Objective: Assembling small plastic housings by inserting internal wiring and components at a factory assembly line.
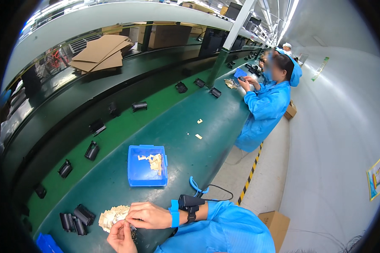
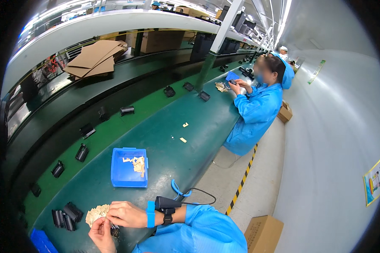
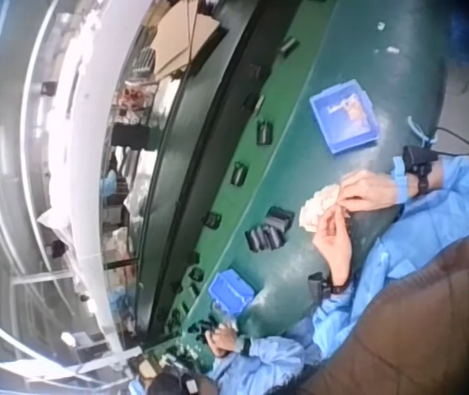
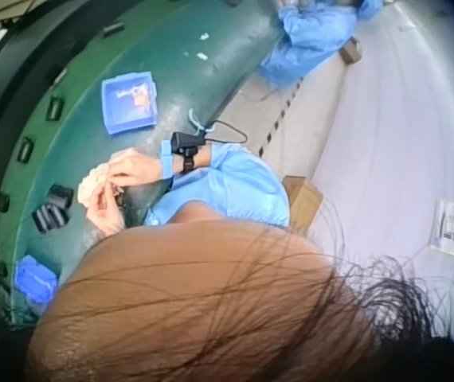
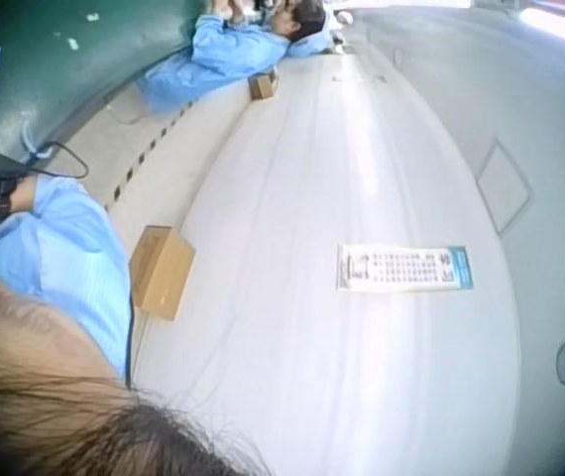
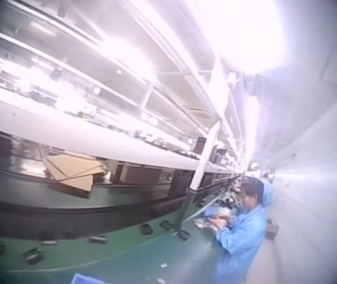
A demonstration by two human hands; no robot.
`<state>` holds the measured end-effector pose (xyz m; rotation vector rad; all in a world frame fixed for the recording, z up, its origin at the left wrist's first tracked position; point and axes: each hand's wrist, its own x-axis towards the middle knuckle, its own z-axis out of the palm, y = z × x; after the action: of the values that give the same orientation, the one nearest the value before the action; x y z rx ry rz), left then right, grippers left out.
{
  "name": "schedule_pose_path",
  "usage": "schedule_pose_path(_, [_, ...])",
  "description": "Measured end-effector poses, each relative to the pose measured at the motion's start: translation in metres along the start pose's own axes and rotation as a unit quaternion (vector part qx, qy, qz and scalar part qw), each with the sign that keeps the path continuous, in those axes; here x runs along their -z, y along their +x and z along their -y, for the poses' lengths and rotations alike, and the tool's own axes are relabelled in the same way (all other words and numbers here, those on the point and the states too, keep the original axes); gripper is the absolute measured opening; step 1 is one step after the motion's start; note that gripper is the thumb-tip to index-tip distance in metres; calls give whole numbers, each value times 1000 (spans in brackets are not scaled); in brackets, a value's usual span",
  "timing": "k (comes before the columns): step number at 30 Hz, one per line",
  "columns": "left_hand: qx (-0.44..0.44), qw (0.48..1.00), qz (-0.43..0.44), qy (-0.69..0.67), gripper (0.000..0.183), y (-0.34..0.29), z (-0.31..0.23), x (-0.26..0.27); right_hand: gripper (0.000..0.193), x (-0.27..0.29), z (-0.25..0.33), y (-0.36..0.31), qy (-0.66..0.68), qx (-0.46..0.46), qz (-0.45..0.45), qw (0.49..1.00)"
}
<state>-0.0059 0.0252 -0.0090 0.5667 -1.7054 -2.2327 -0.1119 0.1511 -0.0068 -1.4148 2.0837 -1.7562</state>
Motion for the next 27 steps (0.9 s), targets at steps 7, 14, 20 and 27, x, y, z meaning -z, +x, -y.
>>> schedule_pose_path(7, [76, 997, 27, 13, 17, -1, -15, -1, 12, 2, 1, -1, -19, -15, -6, 1000])
schedule_pose_path(14, [-24, 997, -20, 71, 9, -4, -3, -9, 10, 7, 4, -4, -132, 30, 37, 990])
schedule_pose_path(20, [86, 996, 3, -28, 13, 5, 2, 1, 10, 11, -7, -3, 15, -151, 48, 987])
schedule_pose_path(27, [62, 998, -1, -23, 14, 0, 1, -4, 11, 7, -5, -2, -95, -38, 64, 993])
